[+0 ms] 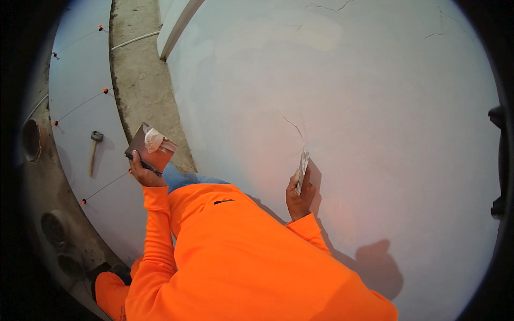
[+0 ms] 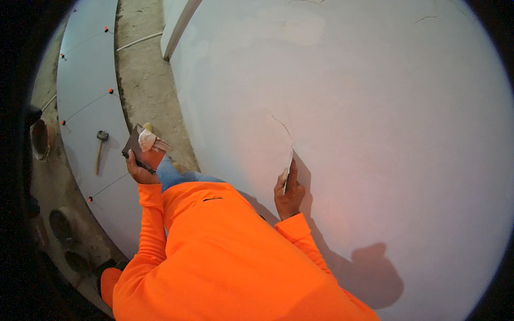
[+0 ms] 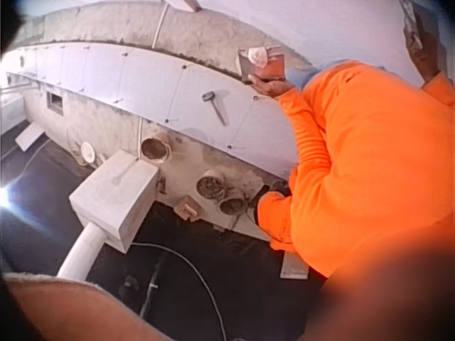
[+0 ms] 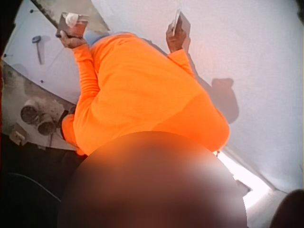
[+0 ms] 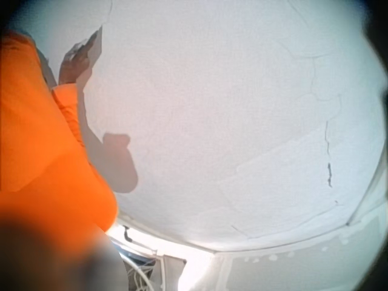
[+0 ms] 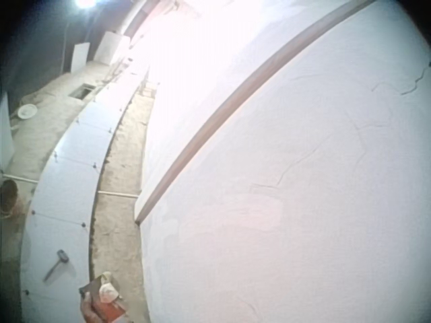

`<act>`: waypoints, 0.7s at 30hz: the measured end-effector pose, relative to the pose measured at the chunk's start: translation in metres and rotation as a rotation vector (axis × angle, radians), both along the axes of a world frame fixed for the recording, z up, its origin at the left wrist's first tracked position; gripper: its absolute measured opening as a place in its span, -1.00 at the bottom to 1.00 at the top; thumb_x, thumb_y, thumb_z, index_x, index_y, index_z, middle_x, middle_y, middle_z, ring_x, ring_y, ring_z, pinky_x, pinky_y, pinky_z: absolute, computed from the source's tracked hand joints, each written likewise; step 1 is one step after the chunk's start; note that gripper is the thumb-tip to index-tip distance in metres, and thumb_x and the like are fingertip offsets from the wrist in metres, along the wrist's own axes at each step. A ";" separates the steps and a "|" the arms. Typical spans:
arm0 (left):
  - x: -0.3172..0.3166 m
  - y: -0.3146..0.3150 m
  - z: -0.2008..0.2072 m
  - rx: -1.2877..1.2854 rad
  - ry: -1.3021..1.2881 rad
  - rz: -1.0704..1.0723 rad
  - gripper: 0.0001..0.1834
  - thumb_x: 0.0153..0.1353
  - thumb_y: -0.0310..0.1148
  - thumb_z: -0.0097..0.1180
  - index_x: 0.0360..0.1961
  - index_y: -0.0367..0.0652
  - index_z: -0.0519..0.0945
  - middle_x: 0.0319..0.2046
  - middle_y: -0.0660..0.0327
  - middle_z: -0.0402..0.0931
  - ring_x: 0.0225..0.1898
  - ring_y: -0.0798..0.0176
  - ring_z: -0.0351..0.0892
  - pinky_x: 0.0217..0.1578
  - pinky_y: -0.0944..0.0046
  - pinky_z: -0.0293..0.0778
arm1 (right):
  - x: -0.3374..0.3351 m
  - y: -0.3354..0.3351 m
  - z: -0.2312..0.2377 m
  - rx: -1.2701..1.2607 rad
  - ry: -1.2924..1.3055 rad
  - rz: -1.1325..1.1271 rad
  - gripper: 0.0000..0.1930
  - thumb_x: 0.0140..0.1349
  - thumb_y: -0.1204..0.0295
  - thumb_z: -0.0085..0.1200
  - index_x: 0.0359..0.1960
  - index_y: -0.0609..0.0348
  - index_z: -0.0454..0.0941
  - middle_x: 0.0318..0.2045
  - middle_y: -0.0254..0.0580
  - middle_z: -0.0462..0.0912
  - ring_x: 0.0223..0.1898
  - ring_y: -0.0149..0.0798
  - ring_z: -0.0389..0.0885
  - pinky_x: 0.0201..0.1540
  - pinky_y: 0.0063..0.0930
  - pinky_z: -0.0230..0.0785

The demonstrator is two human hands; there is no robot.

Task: The person applies joint compound to a crack in a white wall using a putty knife and a hawk. They repeatedly load compound onto the knife and smooth it into the crack, working along its length.

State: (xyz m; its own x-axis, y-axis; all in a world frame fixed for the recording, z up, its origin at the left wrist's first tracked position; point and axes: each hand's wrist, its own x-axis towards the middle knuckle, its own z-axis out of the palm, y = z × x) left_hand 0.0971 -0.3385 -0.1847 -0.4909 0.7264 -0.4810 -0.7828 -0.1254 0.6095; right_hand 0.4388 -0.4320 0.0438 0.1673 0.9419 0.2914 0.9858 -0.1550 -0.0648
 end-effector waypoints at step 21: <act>0.007 0.004 0.006 -0.062 0.096 -0.021 -0.64 0.48 -0.14 -0.04 0.00 -0.24 0.55 -0.08 0.15 0.56 -0.10 0.25 0.56 -0.04 0.24 0.51 | 0.006 -0.032 -0.027 -0.178 0.125 -0.117 -0.52 0.39 0.53 0.02 0.35 0.14 0.37 -0.60 0.05 0.55 -0.60 0.00 0.62 -0.57 -0.21 0.36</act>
